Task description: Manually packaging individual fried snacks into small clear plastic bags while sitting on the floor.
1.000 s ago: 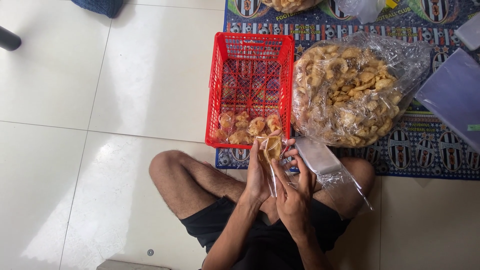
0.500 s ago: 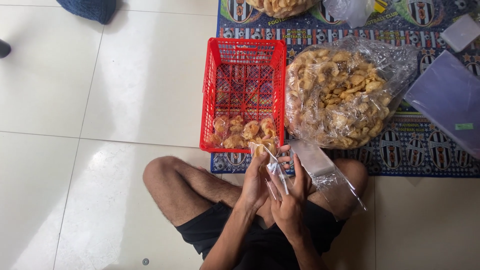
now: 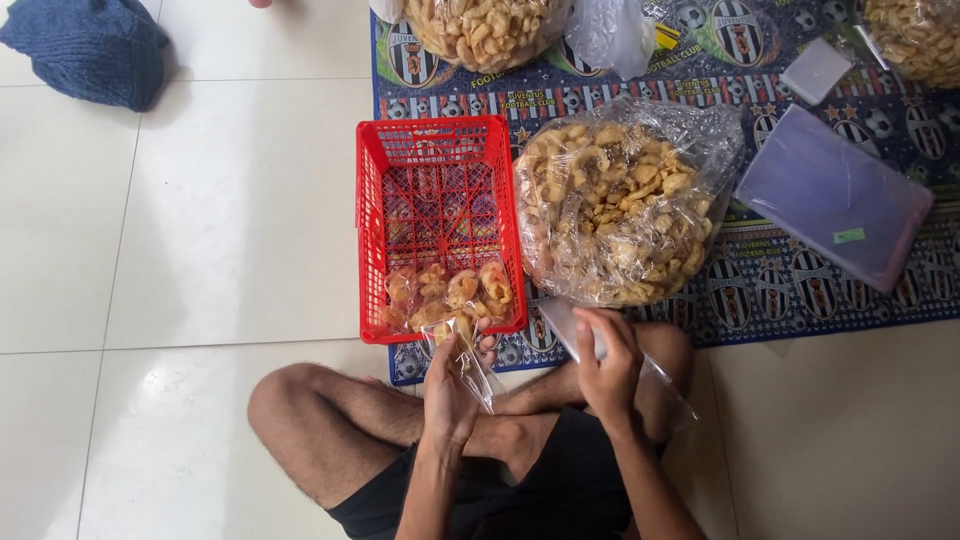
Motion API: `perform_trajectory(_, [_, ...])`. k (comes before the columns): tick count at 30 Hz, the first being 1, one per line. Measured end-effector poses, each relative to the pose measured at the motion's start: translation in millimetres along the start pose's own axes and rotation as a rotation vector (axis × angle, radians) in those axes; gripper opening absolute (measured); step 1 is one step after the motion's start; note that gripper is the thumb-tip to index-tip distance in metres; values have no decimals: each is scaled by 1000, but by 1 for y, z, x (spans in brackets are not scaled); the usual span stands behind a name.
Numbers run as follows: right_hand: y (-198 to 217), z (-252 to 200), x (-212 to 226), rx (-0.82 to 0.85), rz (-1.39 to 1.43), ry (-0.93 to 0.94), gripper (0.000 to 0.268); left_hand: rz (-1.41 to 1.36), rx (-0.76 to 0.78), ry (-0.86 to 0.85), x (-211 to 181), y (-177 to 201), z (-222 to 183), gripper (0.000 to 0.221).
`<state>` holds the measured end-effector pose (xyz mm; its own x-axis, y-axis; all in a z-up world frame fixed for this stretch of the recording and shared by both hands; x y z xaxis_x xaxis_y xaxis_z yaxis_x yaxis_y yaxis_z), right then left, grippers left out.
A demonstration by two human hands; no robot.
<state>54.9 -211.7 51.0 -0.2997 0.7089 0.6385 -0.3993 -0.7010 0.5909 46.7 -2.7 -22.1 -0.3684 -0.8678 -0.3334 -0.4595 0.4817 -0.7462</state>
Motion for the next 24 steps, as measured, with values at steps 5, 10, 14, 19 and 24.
perform_trajectory(5, [-39,48,-117,103,-285,-37,23,80,-46,-13,-4,5,-2,44])
perform_trajectory(10, [-85,95,-195,254,-452,-90,20,119,26,-3,1,4,1,61])
perform_trajectory(14, [-123,124,-243,524,-583,-233,30,149,63,12,4,0,2,61])
perform_trajectory(19, [-131,134,-198,896,-444,-504,67,143,46,11,-3,-3,4,63])
perform_trajectory(24, [-153,116,-256,810,-519,-169,25,139,26,-52,-10,9,13,55])
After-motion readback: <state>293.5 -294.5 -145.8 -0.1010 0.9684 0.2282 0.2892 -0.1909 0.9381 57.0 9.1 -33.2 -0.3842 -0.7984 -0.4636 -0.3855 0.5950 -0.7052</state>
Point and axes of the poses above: each hand's wrist, its own z-axis towards the middle knuckle, its own y-axis out of the back of the hand, x = y × z, the point moved 7 cm from there along z, towards the middle knuckle, and after that the axes turned 4 degrees about y, right-handed, at the moved point
